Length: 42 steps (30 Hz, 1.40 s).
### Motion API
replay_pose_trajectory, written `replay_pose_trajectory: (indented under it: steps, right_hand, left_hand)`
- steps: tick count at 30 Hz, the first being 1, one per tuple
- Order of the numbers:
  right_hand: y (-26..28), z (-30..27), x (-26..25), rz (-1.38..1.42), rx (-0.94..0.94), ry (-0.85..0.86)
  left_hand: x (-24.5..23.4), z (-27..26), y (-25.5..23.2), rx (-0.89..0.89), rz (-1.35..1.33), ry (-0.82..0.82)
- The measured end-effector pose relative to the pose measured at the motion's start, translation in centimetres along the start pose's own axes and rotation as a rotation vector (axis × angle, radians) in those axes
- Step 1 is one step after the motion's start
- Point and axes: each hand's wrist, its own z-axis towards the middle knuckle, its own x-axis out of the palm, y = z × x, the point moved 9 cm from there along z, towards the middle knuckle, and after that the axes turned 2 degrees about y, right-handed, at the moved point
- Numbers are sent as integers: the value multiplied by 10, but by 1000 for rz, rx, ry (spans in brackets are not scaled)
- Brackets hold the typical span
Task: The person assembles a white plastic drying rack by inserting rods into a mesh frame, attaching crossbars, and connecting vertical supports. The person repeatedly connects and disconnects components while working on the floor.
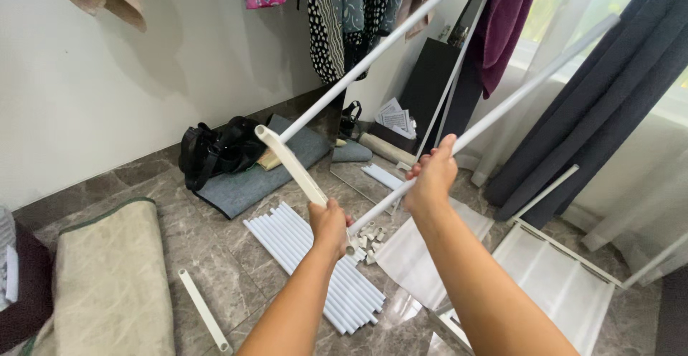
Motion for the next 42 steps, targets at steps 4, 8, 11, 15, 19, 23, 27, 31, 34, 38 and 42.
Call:
replay_pose_trajectory:
  steps: [4,8,11,15,19,23,27,31,34,38,42]
  right_hand:
    - [10,-9,1,142,21,21]
    - [25,-19,2,225,-33,127]
    - [58,-11,-3,309,-4,183]
    - [69,-11,-2,-1,-64,312]
    - [8,-24,17,-162,18,405]
    - [-61,-43,27,-183,172,484]
    - [-109,-58,37,-470,53,535]
    - [-178,-66,41,-728,-16,583]
    - [-239,-69,19,-957,-28,583]
    - [-296,-87,-8,-1343,-215,592]
    - [-359,-100,-39,-1678,-200,574]
  left_hand:
    - [0,9,4,-26,54,54]
    - [-3,21,12,-67,-50,120]
    - [-44,30,8,-122,17,39]
    - [-77,37,-17,-24,9,-22]
    - [-87,20,-29,-18,28,-121]
    - [-123,-7,-49,13,19,-205]
    - [-175,-29,-55,-44,-106,-331]
    - [-225,-27,-26,-99,-261,-429]
    - [-258,-17,30,-140,-414,-456]
    - [-289,3,97,-181,-511,-457]
    - [-310,14,143,-232,-558,-476]
